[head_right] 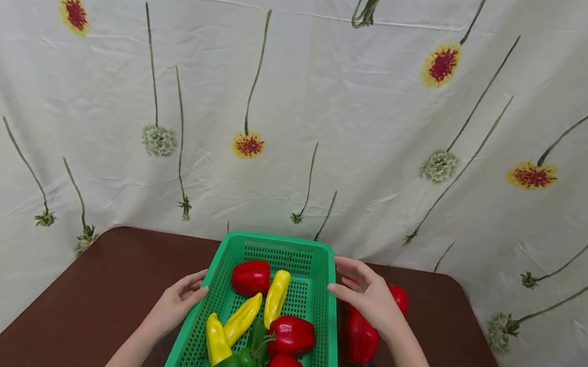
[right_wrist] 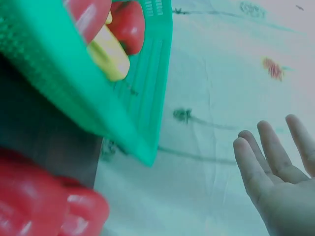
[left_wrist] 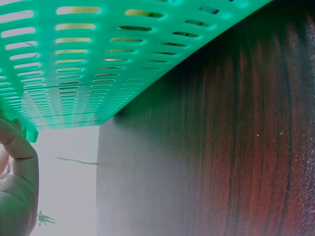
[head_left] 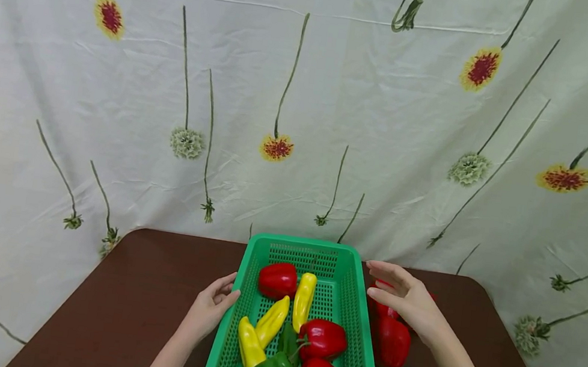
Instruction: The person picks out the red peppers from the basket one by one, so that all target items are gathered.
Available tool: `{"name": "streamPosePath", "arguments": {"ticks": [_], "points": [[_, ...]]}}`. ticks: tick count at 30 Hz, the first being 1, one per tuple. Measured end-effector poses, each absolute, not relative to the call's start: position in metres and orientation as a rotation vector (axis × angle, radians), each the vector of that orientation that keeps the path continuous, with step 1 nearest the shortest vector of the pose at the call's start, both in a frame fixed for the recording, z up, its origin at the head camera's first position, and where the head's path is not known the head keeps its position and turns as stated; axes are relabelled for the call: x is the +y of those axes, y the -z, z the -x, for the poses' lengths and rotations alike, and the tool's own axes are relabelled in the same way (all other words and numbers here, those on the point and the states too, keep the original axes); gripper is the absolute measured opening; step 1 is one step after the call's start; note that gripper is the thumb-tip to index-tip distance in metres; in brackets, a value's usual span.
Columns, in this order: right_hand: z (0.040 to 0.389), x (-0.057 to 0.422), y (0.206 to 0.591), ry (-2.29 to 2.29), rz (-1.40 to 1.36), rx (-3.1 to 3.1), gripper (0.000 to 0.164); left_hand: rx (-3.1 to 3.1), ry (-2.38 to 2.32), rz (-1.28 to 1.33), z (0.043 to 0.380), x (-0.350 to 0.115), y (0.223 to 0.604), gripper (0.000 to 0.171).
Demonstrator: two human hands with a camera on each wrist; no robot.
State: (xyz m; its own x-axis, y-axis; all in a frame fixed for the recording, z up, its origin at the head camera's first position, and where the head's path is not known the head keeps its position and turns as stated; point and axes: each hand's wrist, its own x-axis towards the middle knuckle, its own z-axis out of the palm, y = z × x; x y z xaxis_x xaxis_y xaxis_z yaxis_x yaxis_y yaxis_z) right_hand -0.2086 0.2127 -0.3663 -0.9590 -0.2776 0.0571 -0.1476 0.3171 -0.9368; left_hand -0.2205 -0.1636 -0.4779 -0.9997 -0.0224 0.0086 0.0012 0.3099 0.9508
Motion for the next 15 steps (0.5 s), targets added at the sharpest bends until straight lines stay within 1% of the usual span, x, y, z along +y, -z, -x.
{"name": "streamPosePath", "arguments": {"ticks": [8, 15], "points": [[0.222, 0.181, 0.362, 1.647, 0.535, 2.43, 0.058, -2.523, 1.85, -0.022, 0.222, -0.162, 0.479, 0.05], [0.231, 0.161, 0.373, 1.499, 0.578, 2.445, 0.062, -2.52, 1.853, -0.02, 0.222, -0.163, 0.479, 0.05]]}}
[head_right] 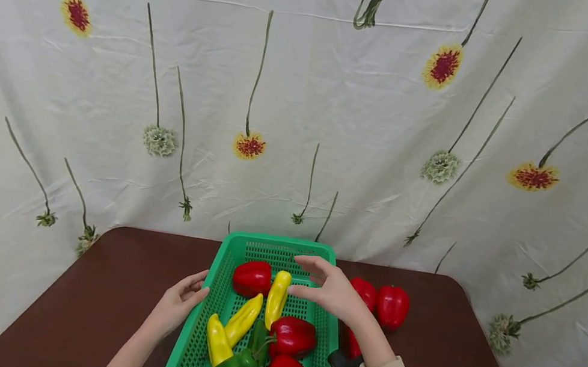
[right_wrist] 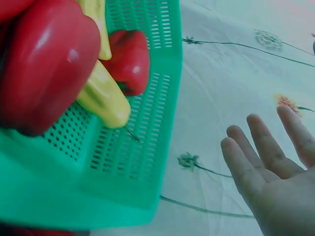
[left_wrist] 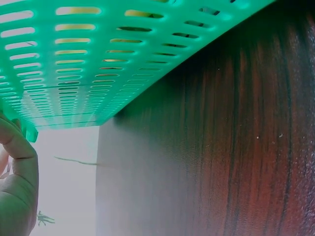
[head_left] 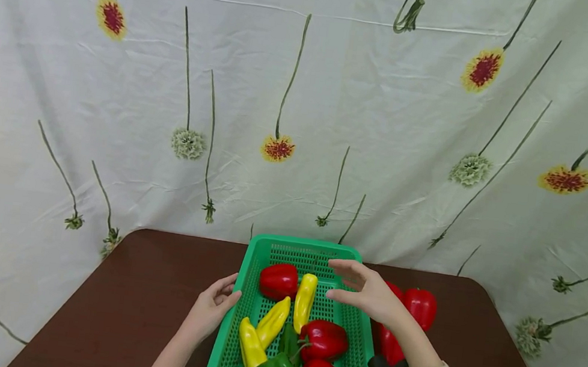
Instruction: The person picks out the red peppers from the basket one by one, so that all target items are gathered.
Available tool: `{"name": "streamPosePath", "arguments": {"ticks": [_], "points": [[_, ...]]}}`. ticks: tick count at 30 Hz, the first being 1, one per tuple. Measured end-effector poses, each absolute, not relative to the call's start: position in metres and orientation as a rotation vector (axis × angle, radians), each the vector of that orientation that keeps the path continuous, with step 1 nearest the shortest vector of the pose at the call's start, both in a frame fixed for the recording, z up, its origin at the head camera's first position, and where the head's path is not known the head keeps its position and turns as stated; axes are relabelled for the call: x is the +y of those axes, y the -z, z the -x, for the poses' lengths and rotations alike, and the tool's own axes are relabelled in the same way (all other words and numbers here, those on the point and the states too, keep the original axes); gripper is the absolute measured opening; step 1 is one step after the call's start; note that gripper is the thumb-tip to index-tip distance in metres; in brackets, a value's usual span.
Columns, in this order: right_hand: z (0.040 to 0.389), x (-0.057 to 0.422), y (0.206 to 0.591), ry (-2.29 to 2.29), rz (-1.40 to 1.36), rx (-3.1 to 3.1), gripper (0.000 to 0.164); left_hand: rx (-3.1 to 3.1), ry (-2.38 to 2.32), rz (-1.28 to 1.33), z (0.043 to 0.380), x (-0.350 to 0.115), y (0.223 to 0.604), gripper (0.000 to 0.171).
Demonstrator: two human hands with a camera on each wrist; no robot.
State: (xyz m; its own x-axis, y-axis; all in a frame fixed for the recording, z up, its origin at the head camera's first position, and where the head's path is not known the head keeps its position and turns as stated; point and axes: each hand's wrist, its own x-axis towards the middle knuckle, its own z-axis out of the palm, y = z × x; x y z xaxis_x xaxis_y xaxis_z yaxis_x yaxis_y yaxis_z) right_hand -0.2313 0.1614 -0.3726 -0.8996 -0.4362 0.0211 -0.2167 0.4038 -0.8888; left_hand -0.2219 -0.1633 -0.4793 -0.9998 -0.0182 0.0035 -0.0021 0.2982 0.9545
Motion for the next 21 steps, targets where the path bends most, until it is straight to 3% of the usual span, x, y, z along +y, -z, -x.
{"name": "streamPosePath", "arguments": {"ticks": [21], "points": [[0.239, 0.131, 0.416, 1.106, 0.568, 2.398, 0.072, -2.519, 1.861, -0.022, 0.221, -0.163, 0.479, 0.051]]}}
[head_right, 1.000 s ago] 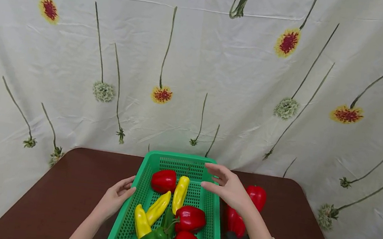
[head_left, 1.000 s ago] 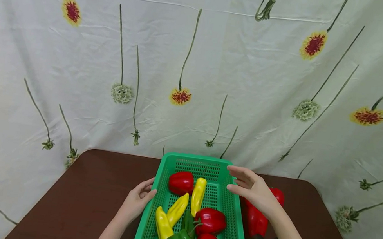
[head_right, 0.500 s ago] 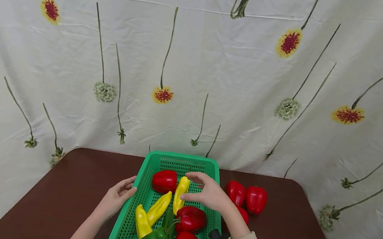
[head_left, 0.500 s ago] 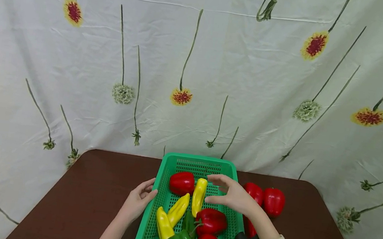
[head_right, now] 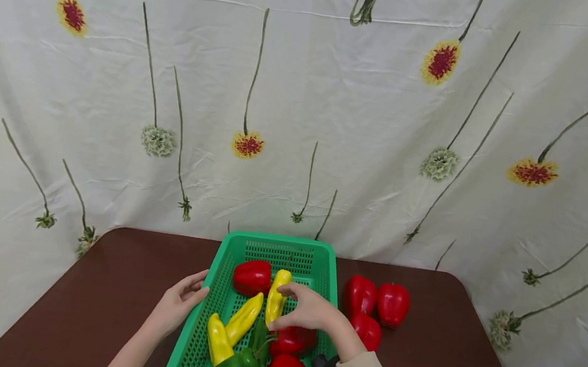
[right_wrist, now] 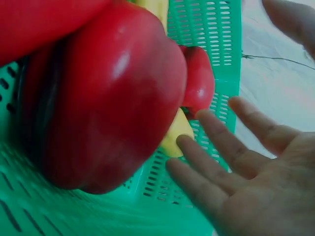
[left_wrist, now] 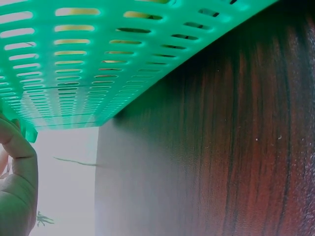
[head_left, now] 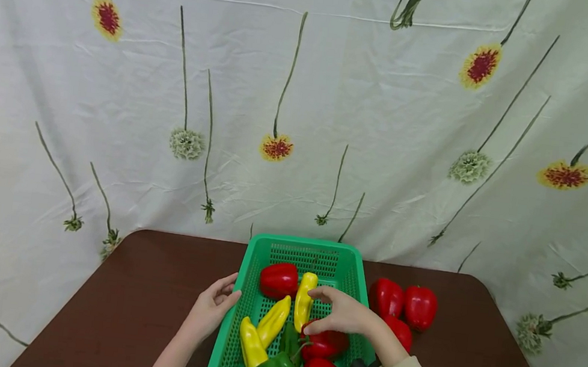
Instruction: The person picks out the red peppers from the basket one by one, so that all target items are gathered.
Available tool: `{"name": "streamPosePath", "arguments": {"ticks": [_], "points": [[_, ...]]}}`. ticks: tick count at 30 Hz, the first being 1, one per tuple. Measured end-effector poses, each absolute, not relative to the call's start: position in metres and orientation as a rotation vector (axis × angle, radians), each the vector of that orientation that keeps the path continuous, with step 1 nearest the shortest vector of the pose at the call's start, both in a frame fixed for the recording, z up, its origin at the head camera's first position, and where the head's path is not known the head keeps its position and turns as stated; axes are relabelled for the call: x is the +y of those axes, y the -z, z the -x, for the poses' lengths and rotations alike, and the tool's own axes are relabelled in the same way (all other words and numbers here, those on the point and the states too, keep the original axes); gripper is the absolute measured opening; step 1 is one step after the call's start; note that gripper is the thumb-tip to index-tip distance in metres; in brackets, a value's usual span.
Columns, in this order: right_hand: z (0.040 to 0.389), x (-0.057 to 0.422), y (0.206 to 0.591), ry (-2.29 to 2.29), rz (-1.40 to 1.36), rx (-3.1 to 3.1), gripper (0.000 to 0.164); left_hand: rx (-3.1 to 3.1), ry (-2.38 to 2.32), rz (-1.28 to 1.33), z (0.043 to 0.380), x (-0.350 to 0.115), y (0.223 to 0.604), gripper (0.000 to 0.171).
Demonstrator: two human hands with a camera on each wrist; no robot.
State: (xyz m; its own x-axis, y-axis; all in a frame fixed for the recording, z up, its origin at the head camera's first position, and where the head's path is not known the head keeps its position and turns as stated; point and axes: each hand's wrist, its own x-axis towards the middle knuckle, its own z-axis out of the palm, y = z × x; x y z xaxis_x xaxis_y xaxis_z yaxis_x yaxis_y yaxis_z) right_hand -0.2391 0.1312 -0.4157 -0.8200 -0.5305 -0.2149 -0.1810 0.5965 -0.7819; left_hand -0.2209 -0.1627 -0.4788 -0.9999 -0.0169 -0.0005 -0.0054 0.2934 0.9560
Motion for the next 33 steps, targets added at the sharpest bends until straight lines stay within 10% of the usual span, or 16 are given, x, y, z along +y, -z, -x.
{"name": "streamPosePath", "arguments": {"ticks": [33], "points": [[0.24, 0.127, 0.434, 0.886, 0.494, 2.551, 0.045, -2.537, 1.827, -0.007, 0.222, -0.163, 0.483, 0.053]]}}
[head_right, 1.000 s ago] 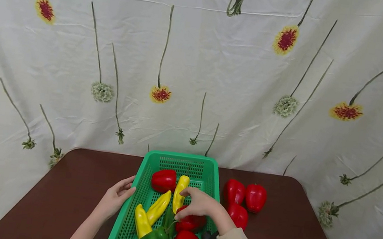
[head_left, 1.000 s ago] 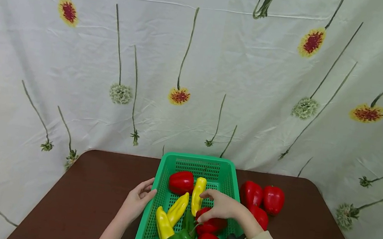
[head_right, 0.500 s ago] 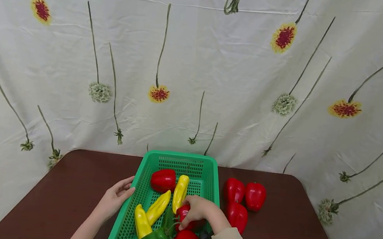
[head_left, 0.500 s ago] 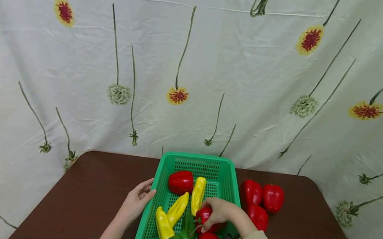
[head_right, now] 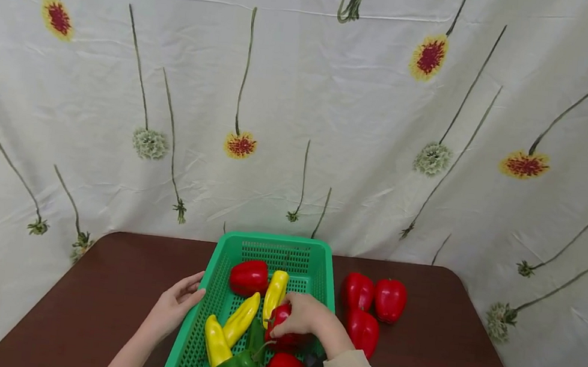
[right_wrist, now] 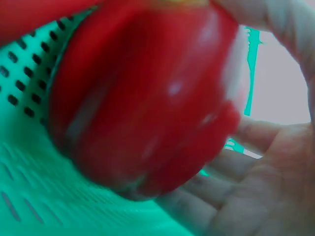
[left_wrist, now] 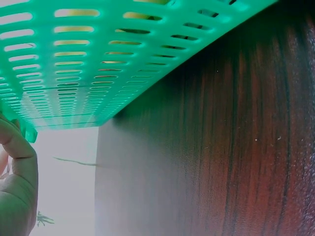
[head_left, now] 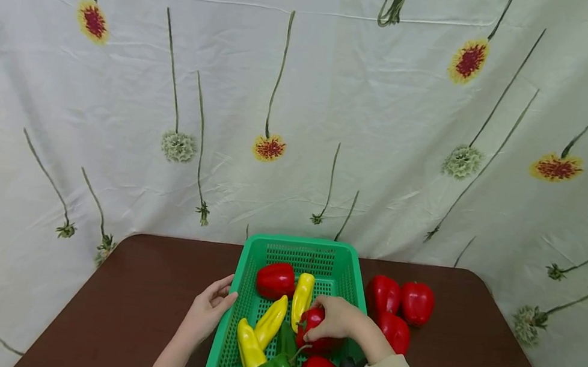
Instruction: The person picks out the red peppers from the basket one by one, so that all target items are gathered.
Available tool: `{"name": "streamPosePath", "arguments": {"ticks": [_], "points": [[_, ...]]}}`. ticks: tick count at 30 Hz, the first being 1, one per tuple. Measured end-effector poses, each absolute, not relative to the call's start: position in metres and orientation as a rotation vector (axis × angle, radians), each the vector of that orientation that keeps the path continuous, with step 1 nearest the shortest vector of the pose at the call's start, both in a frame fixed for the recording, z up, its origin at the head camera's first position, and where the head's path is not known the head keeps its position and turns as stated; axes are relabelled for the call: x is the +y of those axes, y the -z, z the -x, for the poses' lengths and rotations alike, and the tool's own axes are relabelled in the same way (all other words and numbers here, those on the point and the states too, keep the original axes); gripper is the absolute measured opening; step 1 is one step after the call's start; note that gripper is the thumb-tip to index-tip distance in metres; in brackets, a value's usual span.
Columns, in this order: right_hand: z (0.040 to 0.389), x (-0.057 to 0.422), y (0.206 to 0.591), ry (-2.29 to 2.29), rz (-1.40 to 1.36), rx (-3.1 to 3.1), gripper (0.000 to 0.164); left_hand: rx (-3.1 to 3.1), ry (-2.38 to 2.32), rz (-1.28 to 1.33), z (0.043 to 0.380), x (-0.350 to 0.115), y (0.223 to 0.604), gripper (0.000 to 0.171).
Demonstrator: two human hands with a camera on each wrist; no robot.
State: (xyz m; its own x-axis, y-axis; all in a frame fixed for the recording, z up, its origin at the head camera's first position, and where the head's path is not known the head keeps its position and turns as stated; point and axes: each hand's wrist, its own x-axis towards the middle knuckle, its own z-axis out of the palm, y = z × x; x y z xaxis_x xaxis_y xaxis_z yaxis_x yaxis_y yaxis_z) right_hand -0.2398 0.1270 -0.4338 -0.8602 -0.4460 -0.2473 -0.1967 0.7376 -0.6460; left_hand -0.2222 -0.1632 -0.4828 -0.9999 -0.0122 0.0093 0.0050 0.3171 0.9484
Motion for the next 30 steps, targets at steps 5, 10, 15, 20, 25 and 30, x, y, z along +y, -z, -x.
{"name": "streamPosePath", "arguments": {"ticks": [5, 10, 15, 20, 25, 30], "points": [[0.243, 0.131, 0.426, 1.057, 0.443, 2.588, 0.056, -2.545, 1.822, -0.013, 0.221, -0.164, 0.483, 0.053], [0.245, 0.139, 0.415, 1.25, 0.347, 2.636, 0.06, -2.545, 1.819, -0.024, 0.22, -0.164, 0.482, 0.053], [0.247, 0.148, 0.403, 1.411, 0.245, 2.67, 0.059, -2.531, 1.835, -0.026, 0.22, -0.164, 0.482, 0.053], [0.248, 0.165, 0.392, 1.595, 0.182, 2.623, 0.061, -2.529, 1.845, -0.021, 0.22, -0.164, 0.483, 0.053], [0.247, 0.185, 0.383, 1.804, 0.056, 2.521, 0.061, -2.542, 1.843, -0.029, 0.222, -0.164, 0.482, 0.053], [0.242, 0.207, 0.376, 1.921, -0.075, 2.449, 0.065, -2.551, 1.851, -0.028, 0.224, -0.164, 0.48, 0.054]]}}
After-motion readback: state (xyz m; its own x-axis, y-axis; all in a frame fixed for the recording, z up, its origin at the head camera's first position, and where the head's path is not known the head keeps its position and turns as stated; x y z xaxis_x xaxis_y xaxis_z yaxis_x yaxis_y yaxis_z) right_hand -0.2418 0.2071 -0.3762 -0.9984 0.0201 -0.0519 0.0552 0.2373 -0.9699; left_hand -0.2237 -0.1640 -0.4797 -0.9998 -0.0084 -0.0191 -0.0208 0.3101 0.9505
